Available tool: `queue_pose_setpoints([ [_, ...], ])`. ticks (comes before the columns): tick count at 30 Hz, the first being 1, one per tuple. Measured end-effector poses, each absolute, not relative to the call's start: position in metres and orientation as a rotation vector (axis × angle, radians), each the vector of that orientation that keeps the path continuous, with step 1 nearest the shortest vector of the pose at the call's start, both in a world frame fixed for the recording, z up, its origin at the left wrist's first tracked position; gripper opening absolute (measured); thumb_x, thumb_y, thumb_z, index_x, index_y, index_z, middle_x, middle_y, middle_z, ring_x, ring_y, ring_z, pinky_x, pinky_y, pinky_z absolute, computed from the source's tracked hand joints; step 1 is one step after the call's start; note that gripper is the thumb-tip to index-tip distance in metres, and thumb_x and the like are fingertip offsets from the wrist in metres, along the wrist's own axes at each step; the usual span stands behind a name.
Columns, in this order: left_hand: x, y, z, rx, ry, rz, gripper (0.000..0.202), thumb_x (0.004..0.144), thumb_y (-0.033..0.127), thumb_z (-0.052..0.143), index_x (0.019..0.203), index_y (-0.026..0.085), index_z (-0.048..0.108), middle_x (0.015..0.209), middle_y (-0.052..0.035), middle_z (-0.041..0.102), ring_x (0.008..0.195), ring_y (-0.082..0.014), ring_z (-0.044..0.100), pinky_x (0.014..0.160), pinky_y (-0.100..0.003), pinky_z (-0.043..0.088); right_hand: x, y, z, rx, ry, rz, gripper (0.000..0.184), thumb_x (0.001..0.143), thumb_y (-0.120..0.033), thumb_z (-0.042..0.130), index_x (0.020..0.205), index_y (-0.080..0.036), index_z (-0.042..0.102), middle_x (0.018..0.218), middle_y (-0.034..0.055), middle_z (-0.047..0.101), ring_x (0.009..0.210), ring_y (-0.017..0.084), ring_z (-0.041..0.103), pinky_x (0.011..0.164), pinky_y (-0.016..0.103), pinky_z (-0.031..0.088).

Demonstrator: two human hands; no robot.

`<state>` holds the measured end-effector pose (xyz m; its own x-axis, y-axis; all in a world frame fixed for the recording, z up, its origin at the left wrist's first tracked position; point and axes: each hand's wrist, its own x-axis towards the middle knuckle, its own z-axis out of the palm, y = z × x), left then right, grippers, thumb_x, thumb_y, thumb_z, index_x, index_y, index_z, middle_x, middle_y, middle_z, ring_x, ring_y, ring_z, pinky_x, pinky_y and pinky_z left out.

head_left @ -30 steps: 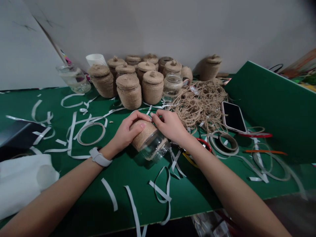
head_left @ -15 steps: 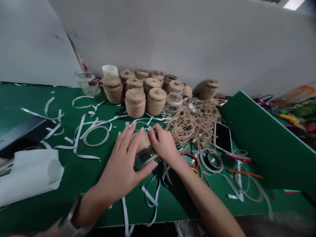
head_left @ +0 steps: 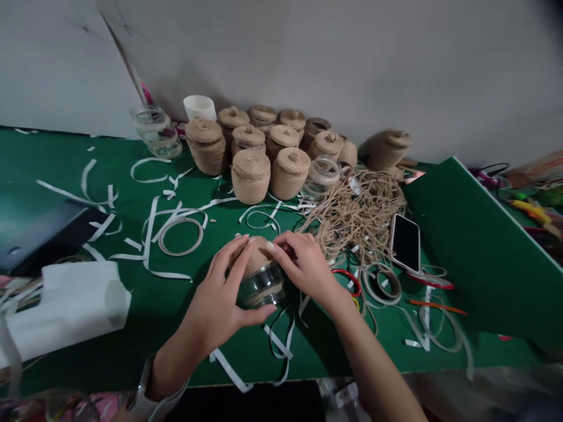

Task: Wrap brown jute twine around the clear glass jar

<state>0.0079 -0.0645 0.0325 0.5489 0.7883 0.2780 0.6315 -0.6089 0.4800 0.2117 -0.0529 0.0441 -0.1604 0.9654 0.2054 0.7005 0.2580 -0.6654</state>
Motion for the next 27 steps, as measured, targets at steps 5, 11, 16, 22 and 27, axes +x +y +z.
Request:
queue_pose_setpoints([
  [5,-0.004,-0.066,0.028,2.422,1.133,0.675,0.093,0.081,0.050,0.072,0.153,0.020,0.021,0.150,-0.0198,0.034,0.140,-0.0395,0.038,0.111,-0.056,0.042,0.231,-0.065,0.046,-1.341,-2.023,0.631,0.016,0.094,-0.035,0.061,0.086,-0.023,0.067,0.080,-0.0007,0.070,0.079,0.015,0.059,0.080,0.031,0.037],
  [11,-0.007,-0.065,0.027,2.519,1.007,0.721,0.080,0.085,0.045,0.069,0.149,0.019,0.030,0.153,-0.0213,0.028,0.143,-0.0418,0.032,0.112,-0.059,0.039,0.227,-0.065,0.046,-1.385,-1.951,0.688,0.015,0.093,-0.032,0.063,0.082,-0.022,0.066,0.079,-0.0011,0.069,0.080,0.015,0.059,0.080,0.032,0.038],
  [16,-0.013,-0.069,0.032,2.472,1.058,0.665,0.084,0.083,0.038,0.070,0.151,0.017,0.027,0.154,-0.0216,0.029,0.143,-0.0420,0.033,0.110,-0.058,0.042,0.218,-0.071,0.044,-1.427,-1.901,0.714,0.012,0.092,-0.032,0.064,0.084,-0.023,0.067,0.084,-0.0003,0.068,0.087,0.016,0.059,0.085,0.034,0.038],
  [22,-0.023,-0.068,0.025,2.372,1.009,0.690,0.091,0.081,0.041,0.073,0.154,0.022,0.021,0.157,-0.0203,0.027,0.147,-0.0425,0.026,0.114,-0.062,0.034,0.210,-0.074,0.036,-1.435,-1.813,0.729,0.012,0.089,-0.033,0.067,0.080,-0.025,0.067,0.080,-0.0014,0.070,0.083,0.017,0.060,0.084,0.036,0.040],
  [27,-0.030,-0.069,0.016,2.287,0.973,0.758,0.096,0.078,0.038,0.077,0.154,0.022,0.020,0.160,-0.0209,0.022,0.149,-0.0422,0.020,0.116,-0.064,0.028,0.210,-0.079,0.032,-1.485,-1.744,0.721,0.013,0.089,-0.033,0.066,0.079,-0.025,0.068,0.077,-0.0007,0.069,0.080,0.017,0.060,0.081,0.035,0.041],
])
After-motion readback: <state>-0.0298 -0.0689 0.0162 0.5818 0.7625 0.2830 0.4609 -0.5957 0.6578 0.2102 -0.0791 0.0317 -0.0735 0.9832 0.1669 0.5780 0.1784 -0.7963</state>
